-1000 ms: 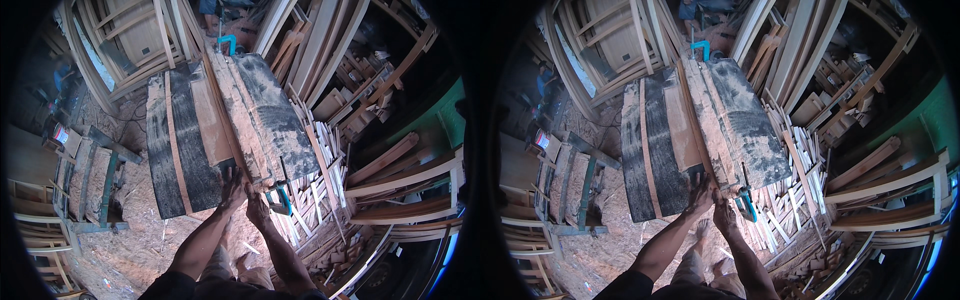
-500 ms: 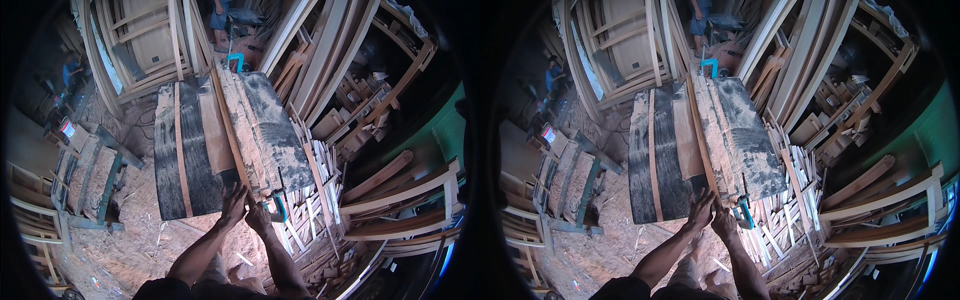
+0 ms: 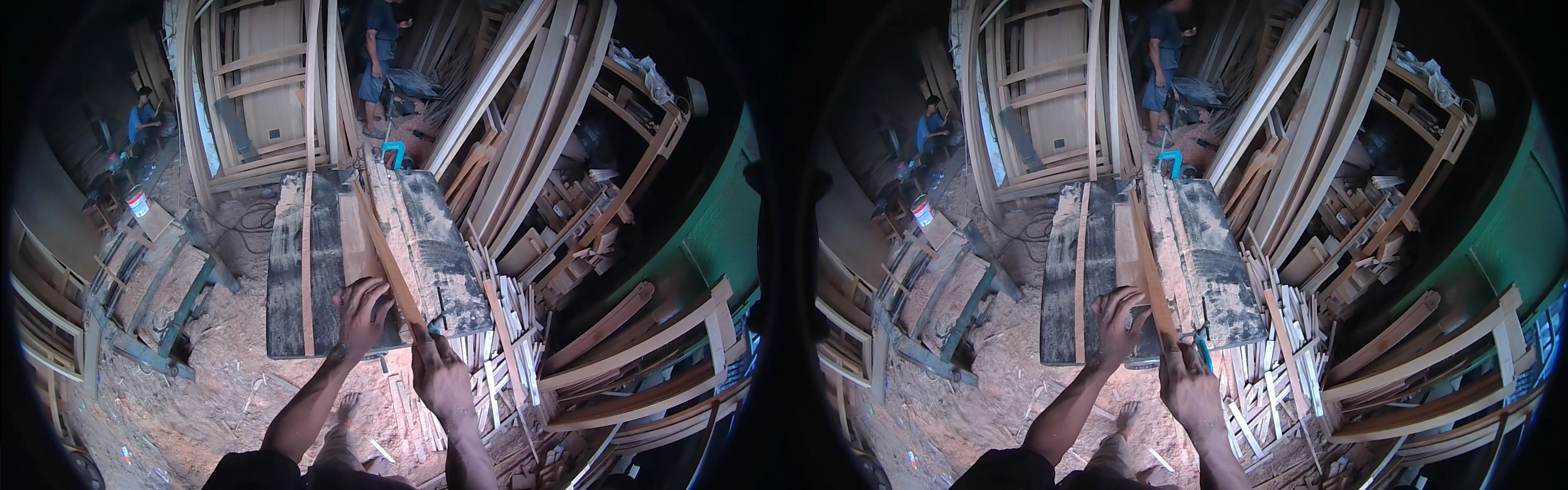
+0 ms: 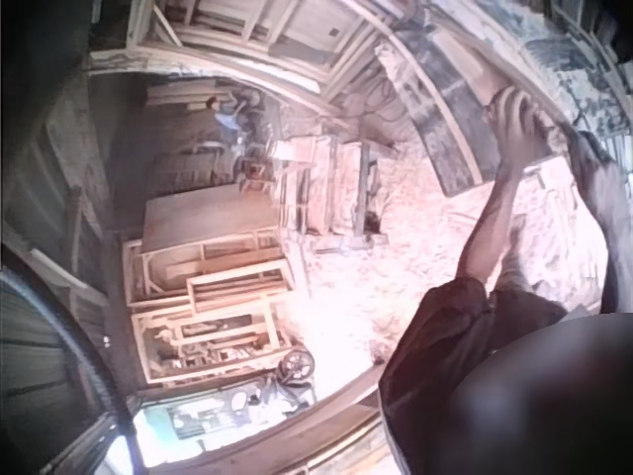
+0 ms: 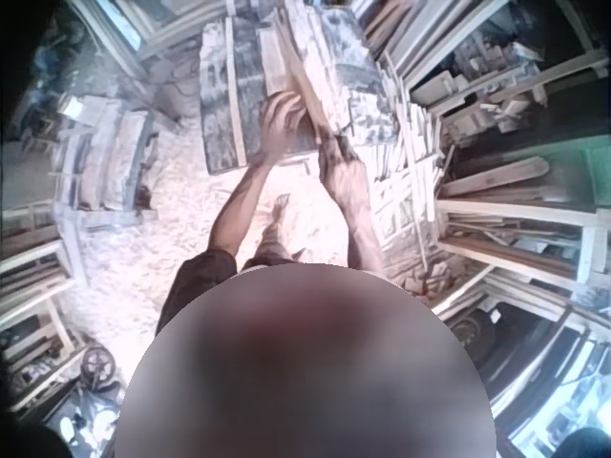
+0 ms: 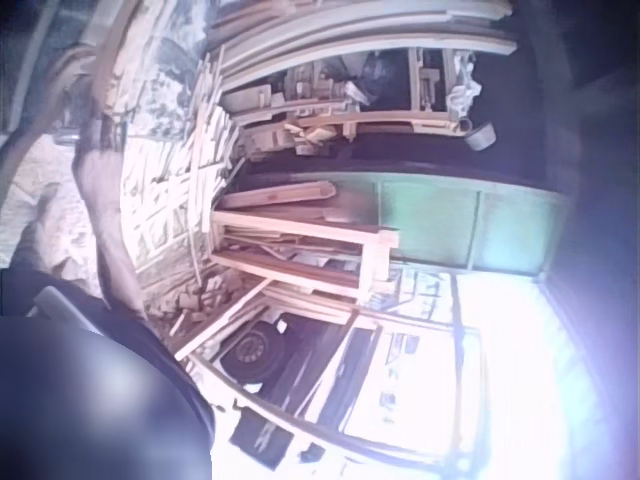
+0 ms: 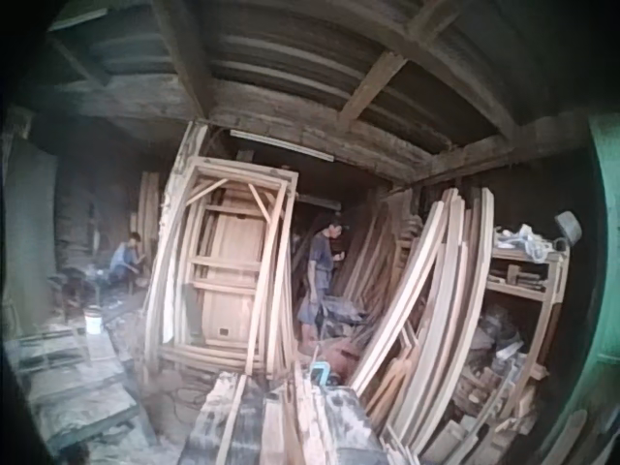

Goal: The person picks up thin wooden strips from a pile on the floor, places them on a table saw, and cuts them into shorter pieces. The person repeats this process several times, handling each strip individually and stacking the cut pieces.

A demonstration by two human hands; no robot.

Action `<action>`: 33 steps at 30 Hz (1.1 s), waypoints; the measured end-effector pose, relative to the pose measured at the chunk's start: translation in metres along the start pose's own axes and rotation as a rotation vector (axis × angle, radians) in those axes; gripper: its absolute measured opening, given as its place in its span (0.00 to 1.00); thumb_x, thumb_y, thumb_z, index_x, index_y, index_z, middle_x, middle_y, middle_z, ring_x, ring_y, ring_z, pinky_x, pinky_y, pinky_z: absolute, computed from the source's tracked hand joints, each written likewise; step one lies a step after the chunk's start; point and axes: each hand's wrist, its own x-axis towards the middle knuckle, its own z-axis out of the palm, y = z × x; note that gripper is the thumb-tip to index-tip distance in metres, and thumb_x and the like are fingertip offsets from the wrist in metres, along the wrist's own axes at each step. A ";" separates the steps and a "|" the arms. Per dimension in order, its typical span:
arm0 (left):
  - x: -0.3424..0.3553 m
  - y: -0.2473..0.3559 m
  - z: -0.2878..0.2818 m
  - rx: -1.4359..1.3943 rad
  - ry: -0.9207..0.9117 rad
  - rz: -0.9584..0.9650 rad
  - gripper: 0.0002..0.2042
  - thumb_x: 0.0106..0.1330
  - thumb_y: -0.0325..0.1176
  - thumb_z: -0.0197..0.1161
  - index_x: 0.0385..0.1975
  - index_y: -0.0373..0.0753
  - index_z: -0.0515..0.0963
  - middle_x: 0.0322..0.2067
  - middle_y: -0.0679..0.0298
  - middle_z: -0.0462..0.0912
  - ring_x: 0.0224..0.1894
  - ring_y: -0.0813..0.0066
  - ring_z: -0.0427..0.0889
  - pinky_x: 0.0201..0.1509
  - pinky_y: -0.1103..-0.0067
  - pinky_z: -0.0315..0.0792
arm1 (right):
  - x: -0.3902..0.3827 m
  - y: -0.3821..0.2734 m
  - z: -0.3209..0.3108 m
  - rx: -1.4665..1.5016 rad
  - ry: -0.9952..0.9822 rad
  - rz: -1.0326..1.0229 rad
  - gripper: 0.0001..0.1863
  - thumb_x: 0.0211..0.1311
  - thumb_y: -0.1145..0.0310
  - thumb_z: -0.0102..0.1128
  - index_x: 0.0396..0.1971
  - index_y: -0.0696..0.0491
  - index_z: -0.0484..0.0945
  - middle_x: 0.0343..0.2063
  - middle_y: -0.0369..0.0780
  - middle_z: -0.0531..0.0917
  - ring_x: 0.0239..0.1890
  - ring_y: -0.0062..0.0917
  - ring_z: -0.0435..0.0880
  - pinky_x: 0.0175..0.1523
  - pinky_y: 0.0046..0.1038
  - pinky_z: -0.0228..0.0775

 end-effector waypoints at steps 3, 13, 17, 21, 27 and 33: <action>-0.006 -0.003 -0.030 0.039 0.008 -0.005 0.21 0.56 0.28 0.68 0.51 0.43 0.75 0.52 0.64 0.76 0.54 0.66 0.73 0.58 0.64 0.56 | -0.028 0.000 -0.047 0.134 0.093 0.013 0.14 0.71 0.68 0.48 0.49 0.60 0.73 0.31 0.51 0.85 0.19 0.34 0.85 0.24 0.32 0.80; -0.035 -0.021 -0.089 0.256 -0.300 -0.037 0.36 0.53 0.28 0.72 0.64 0.41 0.64 0.61 0.59 0.68 0.62 0.62 0.67 0.66 0.62 0.54 | -0.139 0.061 -0.172 1.094 0.740 0.393 0.22 0.73 0.59 0.45 0.33 0.66 0.75 0.09 0.45 0.73 0.05 0.29 0.72 0.07 0.24 0.63; -0.045 0.005 -0.099 0.118 -0.793 -0.189 0.21 0.53 0.37 0.73 0.45 0.38 0.77 0.43 0.58 0.82 0.48 0.60 0.80 0.52 0.68 0.71 | -0.157 0.097 -0.213 1.155 0.663 0.278 0.27 0.75 0.51 0.40 0.40 0.64 0.75 0.14 0.40 0.76 0.05 0.22 0.68 0.08 0.20 0.59; -0.071 0.048 -0.098 0.031 -0.534 0.018 0.23 0.50 0.50 0.75 0.32 0.36 0.78 0.23 0.57 0.81 0.28 0.56 0.82 0.34 0.69 0.74 | -0.154 0.112 -0.221 1.200 0.878 0.205 0.30 0.76 0.49 0.36 0.64 0.58 0.61 0.32 0.41 0.82 0.21 0.21 0.78 0.26 0.21 0.71; -0.073 0.106 -0.069 -0.604 -0.393 -0.467 0.24 0.57 0.56 0.69 0.31 0.37 0.76 0.16 0.65 0.72 0.19 0.78 0.74 0.25 0.77 0.69 | -0.180 0.084 -0.109 1.075 0.234 0.505 0.21 0.70 0.64 0.55 0.58 0.57 0.69 0.38 0.42 0.83 0.37 0.23 0.81 0.43 0.26 0.76; -0.051 0.155 -0.049 -1.289 -0.123 -0.690 0.19 0.72 0.50 0.54 0.41 0.37 0.74 0.24 0.65 0.76 0.22 0.79 0.77 0.26 0.81 0.73 | -0.240 0.049 0.018 0.413 -0.213 0.412 0.37 0.61 0.50 0.64 0.61 0.61 0.65 0.49 0.54 0.79 0.55 0.44 0.78 0.56 0.36 0.73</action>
